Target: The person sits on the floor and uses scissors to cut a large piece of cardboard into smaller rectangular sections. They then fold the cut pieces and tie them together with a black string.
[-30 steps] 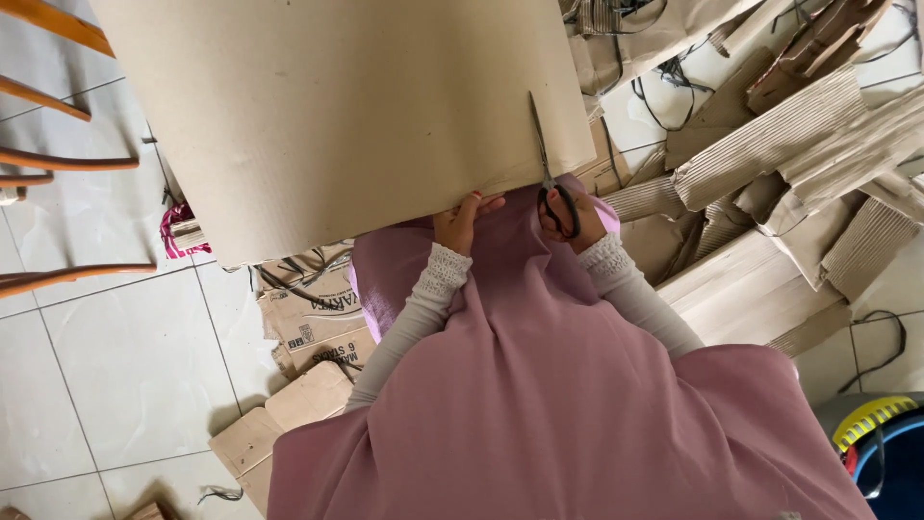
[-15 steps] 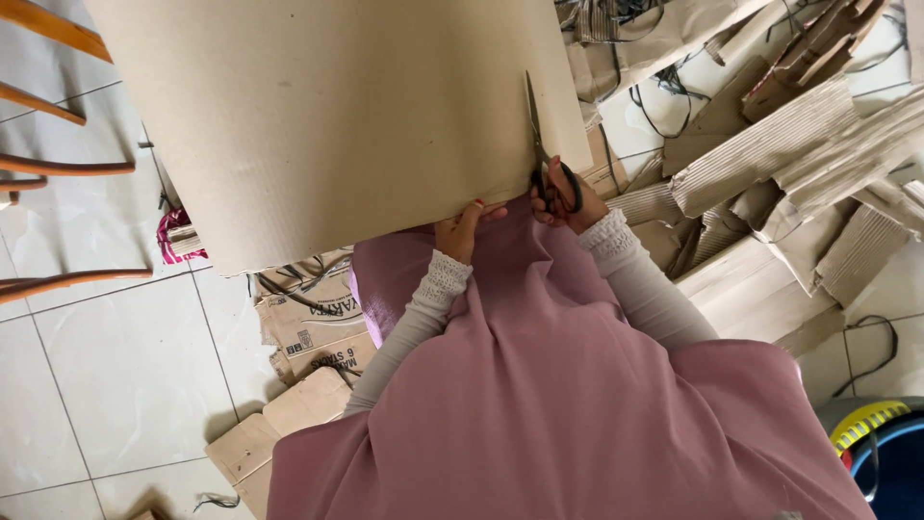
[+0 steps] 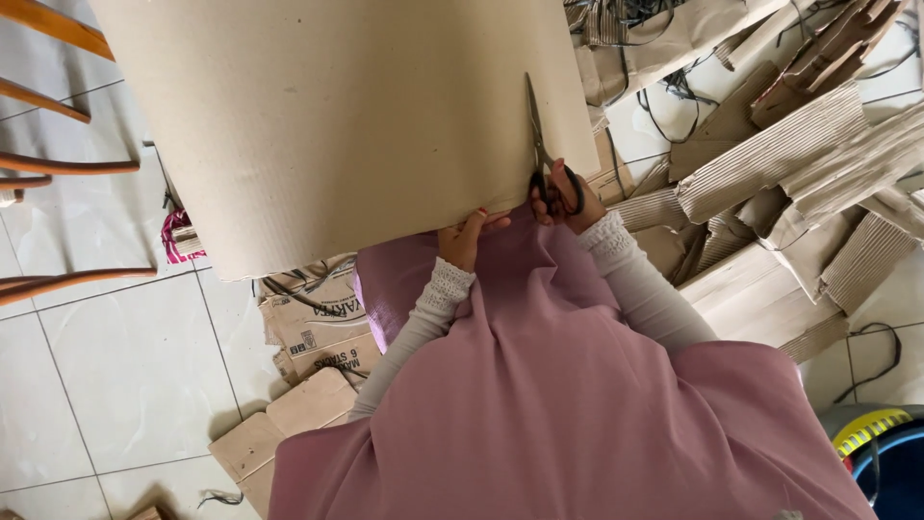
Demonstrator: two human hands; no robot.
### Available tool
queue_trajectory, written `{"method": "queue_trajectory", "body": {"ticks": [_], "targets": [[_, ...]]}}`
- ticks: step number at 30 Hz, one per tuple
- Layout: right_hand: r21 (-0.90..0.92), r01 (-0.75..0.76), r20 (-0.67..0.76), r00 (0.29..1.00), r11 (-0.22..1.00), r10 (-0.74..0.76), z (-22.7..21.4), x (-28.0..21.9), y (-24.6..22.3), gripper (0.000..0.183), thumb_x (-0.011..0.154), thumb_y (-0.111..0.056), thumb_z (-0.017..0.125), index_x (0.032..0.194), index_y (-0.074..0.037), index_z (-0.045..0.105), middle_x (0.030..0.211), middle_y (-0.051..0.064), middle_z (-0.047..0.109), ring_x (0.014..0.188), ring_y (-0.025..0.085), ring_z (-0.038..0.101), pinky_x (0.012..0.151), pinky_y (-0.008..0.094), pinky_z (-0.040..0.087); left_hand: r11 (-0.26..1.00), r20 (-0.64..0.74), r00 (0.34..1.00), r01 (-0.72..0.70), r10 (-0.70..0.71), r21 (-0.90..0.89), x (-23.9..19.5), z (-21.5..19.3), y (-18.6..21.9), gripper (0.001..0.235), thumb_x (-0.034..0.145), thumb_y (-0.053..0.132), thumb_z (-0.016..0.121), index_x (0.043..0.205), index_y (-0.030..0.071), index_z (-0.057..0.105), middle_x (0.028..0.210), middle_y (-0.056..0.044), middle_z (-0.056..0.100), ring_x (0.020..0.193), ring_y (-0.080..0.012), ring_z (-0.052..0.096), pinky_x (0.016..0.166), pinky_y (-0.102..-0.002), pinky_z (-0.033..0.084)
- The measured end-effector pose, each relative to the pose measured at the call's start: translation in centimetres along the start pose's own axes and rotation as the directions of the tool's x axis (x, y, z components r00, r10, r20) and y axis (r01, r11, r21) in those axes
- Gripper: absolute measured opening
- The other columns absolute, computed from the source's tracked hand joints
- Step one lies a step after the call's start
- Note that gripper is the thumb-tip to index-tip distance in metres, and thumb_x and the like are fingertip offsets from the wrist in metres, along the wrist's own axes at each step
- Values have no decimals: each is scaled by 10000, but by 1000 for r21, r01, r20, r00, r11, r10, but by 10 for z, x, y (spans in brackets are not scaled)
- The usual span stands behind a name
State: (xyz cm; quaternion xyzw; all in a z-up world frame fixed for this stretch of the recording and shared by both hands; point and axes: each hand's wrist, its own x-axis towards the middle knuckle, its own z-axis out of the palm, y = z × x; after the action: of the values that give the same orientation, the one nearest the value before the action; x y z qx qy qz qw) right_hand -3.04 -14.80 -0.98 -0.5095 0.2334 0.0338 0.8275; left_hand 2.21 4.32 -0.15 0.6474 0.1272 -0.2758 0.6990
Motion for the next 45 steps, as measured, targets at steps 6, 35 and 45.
{"method": "queue_trajectory", "body": {"ticks": [6,35,45], "targets": [[-72,-61,37,997,996,64,0,4,-31,822,988,-762,410,835,15,630,574,164,569,410,251,598,309,226,375,977,136,989,-22,52,-214,10,-17,-28,261,941,153,634,1091,-30,742,995,-250,758,839,-282,774,753,-376,643],[88,100,-83,992,991,-93,-5,45,2,549,1074,-402,588,759,46,547,483,83,368,349,160,346,315,243,285,986,-10,996,87,-86,144,-16,-8,-6,458,837,363,768,1187,68,739,1150,-261,700,1097,-374,675,950,-503,543],[44,102,-66,993,994,-99,5,59,-23,682,1051,-593,508,797,34,592,505,142,455,347,212,472,316,278,345,996,-146,986,77,-84,-54,-25,16,3,521,811,170,771,1281,-32,669,1253,-307,655,1196,-383,630,977,-544,550]]}}
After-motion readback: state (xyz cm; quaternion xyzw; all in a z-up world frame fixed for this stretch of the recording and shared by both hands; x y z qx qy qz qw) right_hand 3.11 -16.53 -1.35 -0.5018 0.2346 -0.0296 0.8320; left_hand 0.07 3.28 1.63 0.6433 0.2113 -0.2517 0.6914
